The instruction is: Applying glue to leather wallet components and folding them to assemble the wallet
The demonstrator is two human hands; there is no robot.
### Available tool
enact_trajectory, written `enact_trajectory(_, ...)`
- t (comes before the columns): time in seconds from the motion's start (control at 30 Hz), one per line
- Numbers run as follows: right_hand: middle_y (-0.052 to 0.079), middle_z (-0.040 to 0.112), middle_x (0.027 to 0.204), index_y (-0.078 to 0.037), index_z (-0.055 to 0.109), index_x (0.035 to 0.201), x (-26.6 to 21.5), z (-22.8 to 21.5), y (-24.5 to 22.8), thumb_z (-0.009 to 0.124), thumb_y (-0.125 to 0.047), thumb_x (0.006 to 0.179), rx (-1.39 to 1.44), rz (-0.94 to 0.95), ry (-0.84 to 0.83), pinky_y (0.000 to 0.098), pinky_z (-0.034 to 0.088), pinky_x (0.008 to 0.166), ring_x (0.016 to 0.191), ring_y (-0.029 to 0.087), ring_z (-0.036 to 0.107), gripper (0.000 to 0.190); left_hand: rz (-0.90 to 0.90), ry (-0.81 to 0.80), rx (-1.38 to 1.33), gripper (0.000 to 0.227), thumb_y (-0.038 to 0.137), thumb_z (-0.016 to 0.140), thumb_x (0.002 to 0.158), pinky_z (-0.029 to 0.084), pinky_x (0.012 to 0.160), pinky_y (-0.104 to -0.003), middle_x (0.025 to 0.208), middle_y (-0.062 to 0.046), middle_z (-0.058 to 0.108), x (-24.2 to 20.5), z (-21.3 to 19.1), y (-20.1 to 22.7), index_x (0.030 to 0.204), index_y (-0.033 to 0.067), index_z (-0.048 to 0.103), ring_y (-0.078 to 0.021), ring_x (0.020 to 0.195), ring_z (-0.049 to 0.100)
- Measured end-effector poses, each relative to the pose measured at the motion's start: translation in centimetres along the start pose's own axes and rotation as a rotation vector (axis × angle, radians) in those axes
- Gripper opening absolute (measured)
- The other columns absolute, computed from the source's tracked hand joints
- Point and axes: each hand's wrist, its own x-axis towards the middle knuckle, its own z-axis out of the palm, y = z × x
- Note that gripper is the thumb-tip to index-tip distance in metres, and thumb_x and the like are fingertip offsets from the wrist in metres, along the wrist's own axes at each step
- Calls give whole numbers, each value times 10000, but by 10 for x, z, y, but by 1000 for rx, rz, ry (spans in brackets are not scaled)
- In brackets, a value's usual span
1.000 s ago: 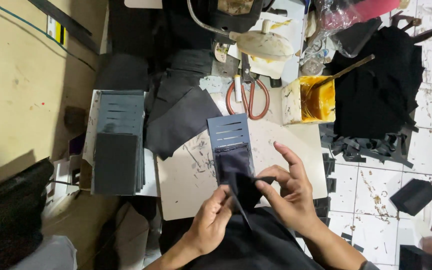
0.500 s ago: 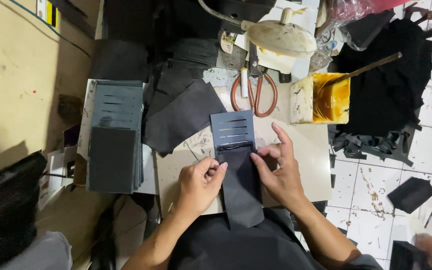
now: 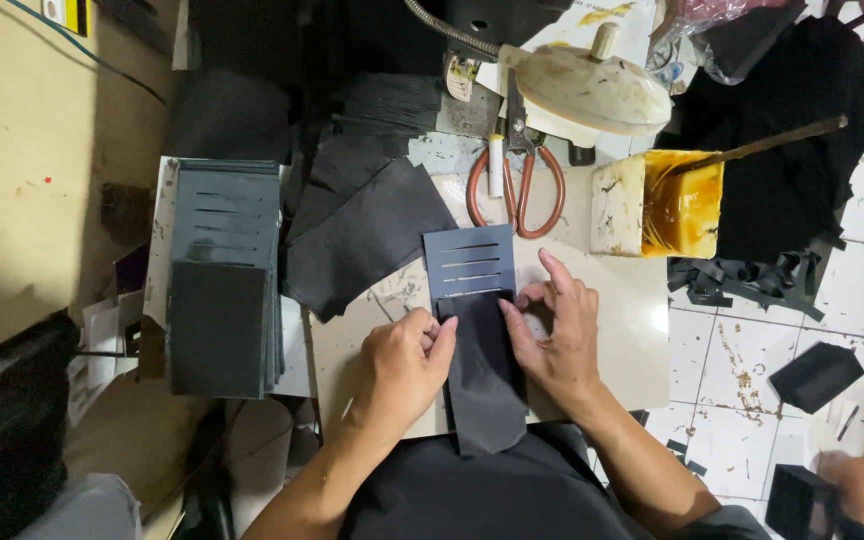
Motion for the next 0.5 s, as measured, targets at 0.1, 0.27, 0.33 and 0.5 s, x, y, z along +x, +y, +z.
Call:
enact_trajectory(0.1,-25,709,850,15,480,1473,0,0,-1,849,-147,847,-1,-5,-5,363,413,843,835,228,588,744,6,-3,34,310,284,743,898,513,441,-418,523,-102,680,1,-1,2,700,62,658,-359,555,715)
enact_trajectory(0.27,-24,695,861,9,479,1474,1,2,0,839,-134,854,13,-1,11,366,412,853,841,226,582,732,12,1,41,310,285,732,896,513,444,-419,493,-92,653,0,0,2,685,77,642,-368,550,704)
enact_trajectory(0.33,-20,692,866,6,481,1471,-1,3,1,841,-135,852,16,5,15,368,413,858,846,229,581,730,11,-7,48,311,293,727,898,516,451,-423,497,-93,656,0,-1,3,688,80,640,-369,558,707)
enact_trajectory(0.5,78,673,1164,23,475,1476,-2,6,6,905,-177,775,18,38,49,392,400,1006,1103,288,556,846,35,1,70,303,269,731,901,519,446,-447,503,-124,656,1,-5,6,700,62,641,-385,572,712)
